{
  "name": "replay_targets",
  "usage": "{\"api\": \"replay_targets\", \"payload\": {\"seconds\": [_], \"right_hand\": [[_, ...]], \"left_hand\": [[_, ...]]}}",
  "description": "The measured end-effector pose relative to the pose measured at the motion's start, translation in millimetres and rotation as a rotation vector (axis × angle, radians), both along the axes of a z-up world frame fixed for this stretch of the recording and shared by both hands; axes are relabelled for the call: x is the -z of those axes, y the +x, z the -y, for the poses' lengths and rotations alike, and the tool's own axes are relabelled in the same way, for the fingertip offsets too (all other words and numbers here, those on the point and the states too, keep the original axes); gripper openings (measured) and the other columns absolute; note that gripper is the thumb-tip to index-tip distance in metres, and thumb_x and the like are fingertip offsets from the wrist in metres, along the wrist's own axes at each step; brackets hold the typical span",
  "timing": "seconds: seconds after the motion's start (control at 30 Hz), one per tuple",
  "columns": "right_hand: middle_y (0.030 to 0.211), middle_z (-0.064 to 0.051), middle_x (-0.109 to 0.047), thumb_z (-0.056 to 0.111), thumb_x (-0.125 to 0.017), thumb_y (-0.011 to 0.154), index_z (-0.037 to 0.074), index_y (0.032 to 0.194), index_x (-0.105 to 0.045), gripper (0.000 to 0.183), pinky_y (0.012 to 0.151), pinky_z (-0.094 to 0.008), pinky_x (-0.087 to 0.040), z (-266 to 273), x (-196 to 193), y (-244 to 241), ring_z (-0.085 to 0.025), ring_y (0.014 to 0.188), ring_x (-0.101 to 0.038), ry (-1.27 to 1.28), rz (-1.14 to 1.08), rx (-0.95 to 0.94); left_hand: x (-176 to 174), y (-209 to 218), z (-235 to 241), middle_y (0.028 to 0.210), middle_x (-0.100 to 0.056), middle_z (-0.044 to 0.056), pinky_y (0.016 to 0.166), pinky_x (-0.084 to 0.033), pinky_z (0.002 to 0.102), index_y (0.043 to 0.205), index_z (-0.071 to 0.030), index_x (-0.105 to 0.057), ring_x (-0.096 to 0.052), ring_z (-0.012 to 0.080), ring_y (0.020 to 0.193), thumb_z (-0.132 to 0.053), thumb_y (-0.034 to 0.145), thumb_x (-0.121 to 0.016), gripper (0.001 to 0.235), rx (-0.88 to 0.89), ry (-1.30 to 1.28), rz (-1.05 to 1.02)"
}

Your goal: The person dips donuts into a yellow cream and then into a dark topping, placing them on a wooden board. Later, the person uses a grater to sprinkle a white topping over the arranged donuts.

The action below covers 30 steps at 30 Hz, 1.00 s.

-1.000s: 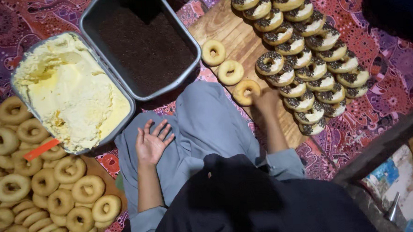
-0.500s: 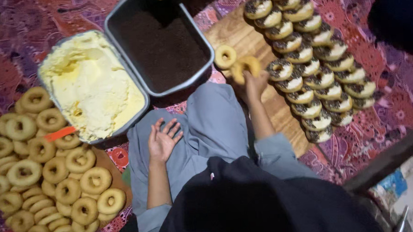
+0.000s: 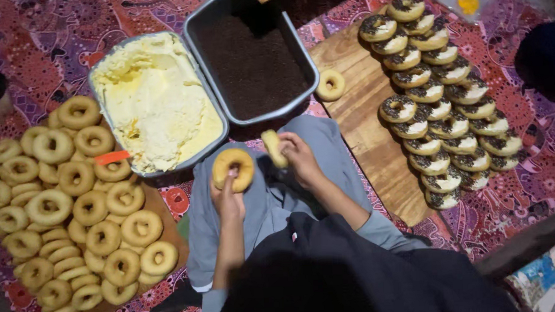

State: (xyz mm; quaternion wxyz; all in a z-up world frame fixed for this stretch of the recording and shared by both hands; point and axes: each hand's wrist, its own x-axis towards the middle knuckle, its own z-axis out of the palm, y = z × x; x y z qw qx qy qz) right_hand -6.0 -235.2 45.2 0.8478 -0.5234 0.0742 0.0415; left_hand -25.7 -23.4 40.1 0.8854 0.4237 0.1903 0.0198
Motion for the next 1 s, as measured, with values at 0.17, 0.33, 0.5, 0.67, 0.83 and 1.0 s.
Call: {"api": "replay_targets", "payload": {"seconds": [0.17, 0.33, 0.5, 0.67, 0.83, 1.0], "right_hand": [[0.121, -0.011, -0.067, 0.015, -0.081, 0.077, 0.008, 0.125, -0.063, 0.052, 0.098, -0.041, -0.053, -68.7, -55.5, 9.4, -0.027, 0.113, -0.063, -0.644, 0.533, -0.698], [0.114, -0.011, -0.07, 0.021, -0.075, 0.083, 0.011, 0.118, -0.07, 0.037, 0.104, -0.051, -0.04, -139.1, -81.5, 90.7, -0.031, 0.115, -0.061, -0.953, 0.641, -0.615], [0.117, -0.007, -0.07, 0.015, -0.069, 0.083, 0.014, 0.122, -0.07, 0.038, 0.108, -0.049, -0.041, -188.8, -53.2, 169.7, -0.032, 0.122, -0.06, -1.046, 0.735, -0.345], [0.115, -0.012, -0.07, 0.015, -0.074, 0.076, 0.01, 0.121, -0.07, 0.046, 0.099, -0.048, -0.043, -207.2, -30.3, 180.6, -0.035, 0.113, -0.06, -0.954, 0.642, -0.425], [0.116, -0.011, -0.073, 0.017, -0.071, 0.081, 0.014, 0.121, -0.073, 0.04, 0.1, -0.047, -0.048, -199.2, -40.4, 166.2, -0.034, 0.113, -0.064, -1.107, 0.541, -0.422], [0.109, -0.02, -0.068, 0.013, -0.07, 0.079, 0.002, 0.13, -0.065, 0.052, 0.097, -0.047, -0.05, -201.6, -56.1, 104.0, -0.04, 0.105, -0.064, -0.591, 0.947, -0.76]], "left_hand": [[-12.3, -0.3, -39.7, 0.125, -0.069, 0.016, 0.099, -0.055, 0.046, 0.131, -0.002, -0.059, -0.065, 0.0316, 0.116, -0.053, 0.099, -0.047, 0.061, -0.051, -0.303, -0.111], [-8.9, -0.2, -90.9, 0.123, -0.066, 0.01, 0.105, -0.051, 0.048, 0.141, -0.006, -0.056, -0.063, 0.0263, 0.116, -0.056, 0.104, -0.048, 0.063, -0.192, -0.272, -0.063], [7.8, -3.0, -123.3, 0.114, -0.066, 0.009, 0.102, -0.053, 0.054, 0.135, -0.009, -0.058, -0.065, 0.0259, 0.108, -0.059, 0.097, -0.049, 0.064, -0.31, -0.271, -0.08], [14.3, -4.2, -143.3, 0.117, -0.065, 0.012, 0.108, -0.052, 0.047, 0.135, -0.002, -0.062, -0.063, 0.0266, 0.112, -0.058, 0.104, -0.051, 0.065, -0.41, -0.298, -0.008], [10.5, -4.1, -144.2, 0.122, -0.065, 0.014, 0.111, -0.05, 0.047, 0.137, -0.001, -0.061, -0.062, 0.0277, 0.117, -0.06, 0.103, -0.048, 0.068, -0.451, -0.284, 0.041], [-2.7, 10.4, -140.4, 0.14, -0.061, 0.013, 0.115, -0.046, 0.046, 0.144, -0.006, -0.053, -0.059, 0.0274, 0.13, -0.059, 0.098, -0.046, 0.071, -0.362, -0.331, 0.045]]}}
